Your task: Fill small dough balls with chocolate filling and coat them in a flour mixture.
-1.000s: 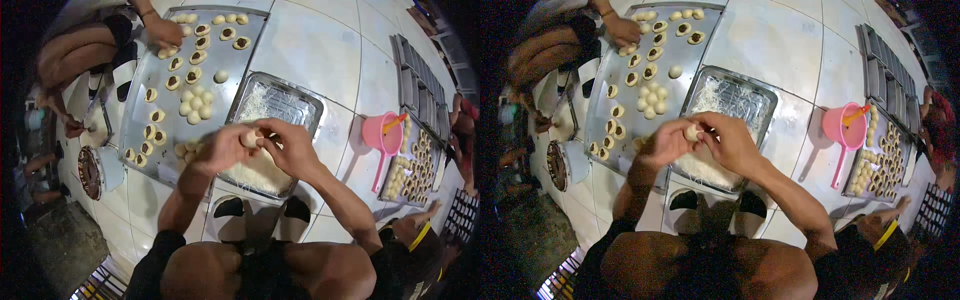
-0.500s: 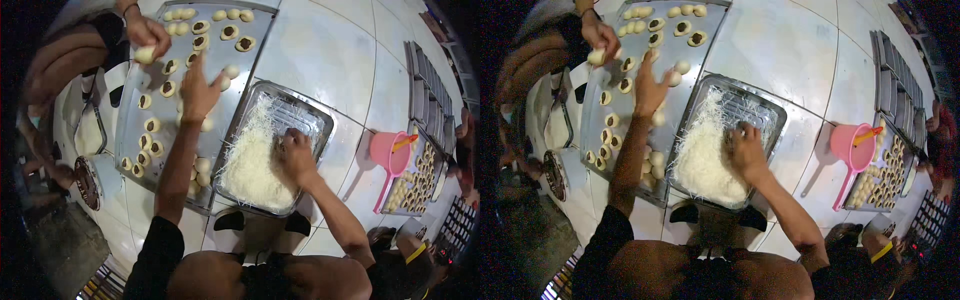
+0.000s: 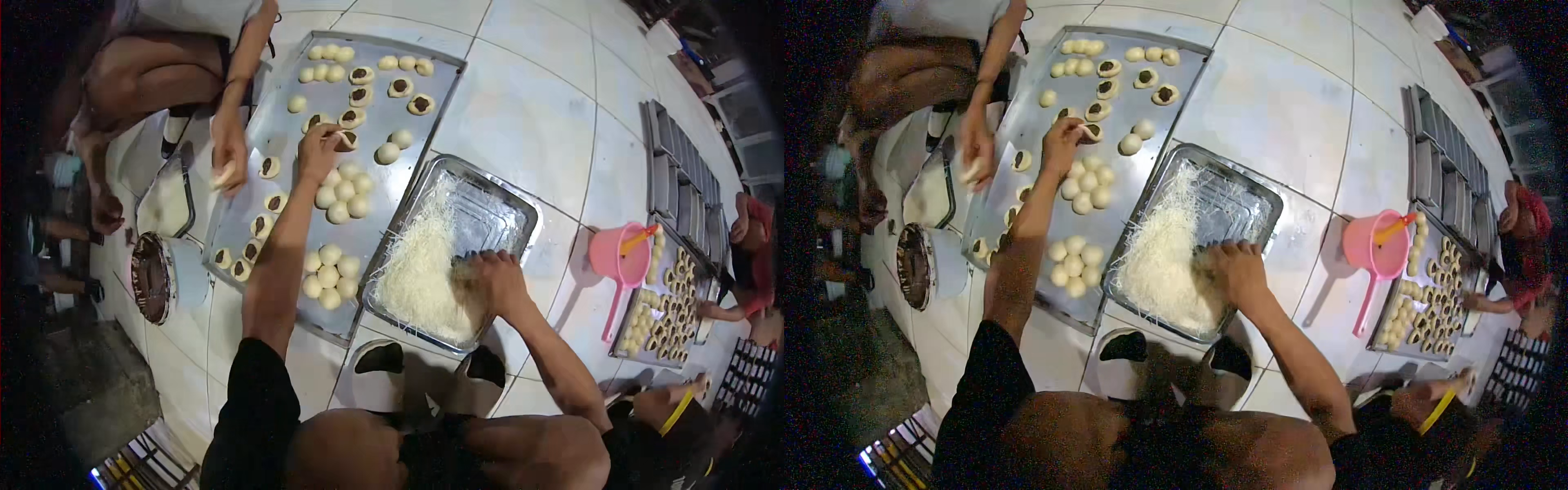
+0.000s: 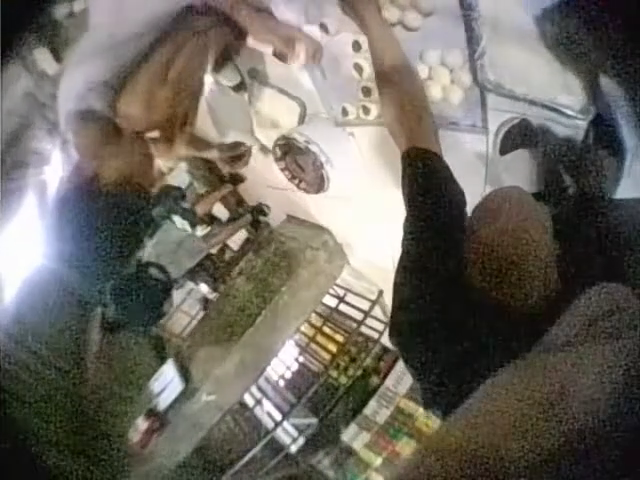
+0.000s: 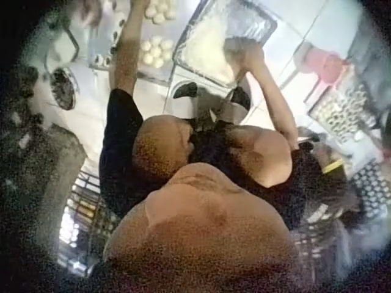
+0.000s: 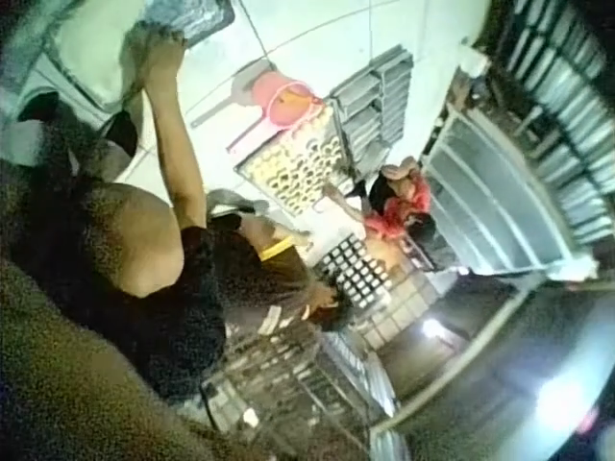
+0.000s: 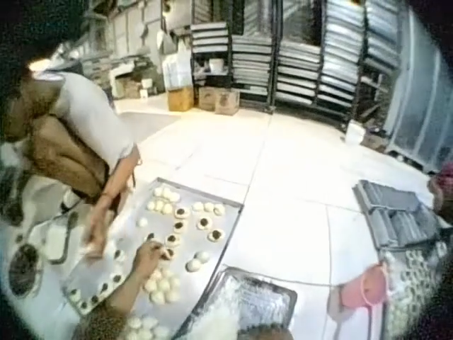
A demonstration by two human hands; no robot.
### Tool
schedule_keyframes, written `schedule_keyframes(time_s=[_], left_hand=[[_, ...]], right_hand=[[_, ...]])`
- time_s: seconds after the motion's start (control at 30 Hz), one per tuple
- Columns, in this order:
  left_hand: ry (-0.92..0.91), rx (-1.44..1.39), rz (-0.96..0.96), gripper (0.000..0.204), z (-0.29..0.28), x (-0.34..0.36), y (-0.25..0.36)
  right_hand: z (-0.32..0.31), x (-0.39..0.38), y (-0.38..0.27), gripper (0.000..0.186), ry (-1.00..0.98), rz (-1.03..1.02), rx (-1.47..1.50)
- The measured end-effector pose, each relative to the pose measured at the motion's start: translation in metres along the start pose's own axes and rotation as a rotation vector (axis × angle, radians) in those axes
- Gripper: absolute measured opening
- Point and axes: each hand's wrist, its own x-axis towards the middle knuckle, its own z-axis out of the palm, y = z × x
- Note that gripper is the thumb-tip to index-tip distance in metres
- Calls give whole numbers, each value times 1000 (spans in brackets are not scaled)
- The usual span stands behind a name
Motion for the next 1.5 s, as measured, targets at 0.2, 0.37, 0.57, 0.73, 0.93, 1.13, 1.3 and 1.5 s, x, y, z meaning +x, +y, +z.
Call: schedule_keyframes(time_s=[0.2, 0.37, 0.57, 0.73, 0.93, 1.13, 1.3, 1.5], left_hand=[[149, -1239, -58, 24, -3, -67, 59], [-196, -1803, -510, 28, 26, -166, 142], [-194, -1608, -877, 25, 50, -233, 178], [-333, -1099, -423, 32, 78, -246, 154], [-318, -1314, -371, 39, 51, -230, 154], [-495, -1173, -394, 44, 28, -225, 170], [-552, -739, -228, 51, 11, -222, 189], [-310, -869, 123, 55, -5, -228, 209]], right_hand=[[-37, -4, -15, 23, 219, 168, 155], [-37, -6, -2, 21, 197, 245, 222], [-53, 7, -42, 22, 366, 178, 529], [-55, 19, -84, 28, 371, 212, 379], [-67, 1, -59, 40, 422, 230, 656], [-41, 3, -50, 31, 368, -7, 917], [-49, 4, -66, 22, 625, -188, 516], [-82, -1, -86, 15, 685, -297, 617]])
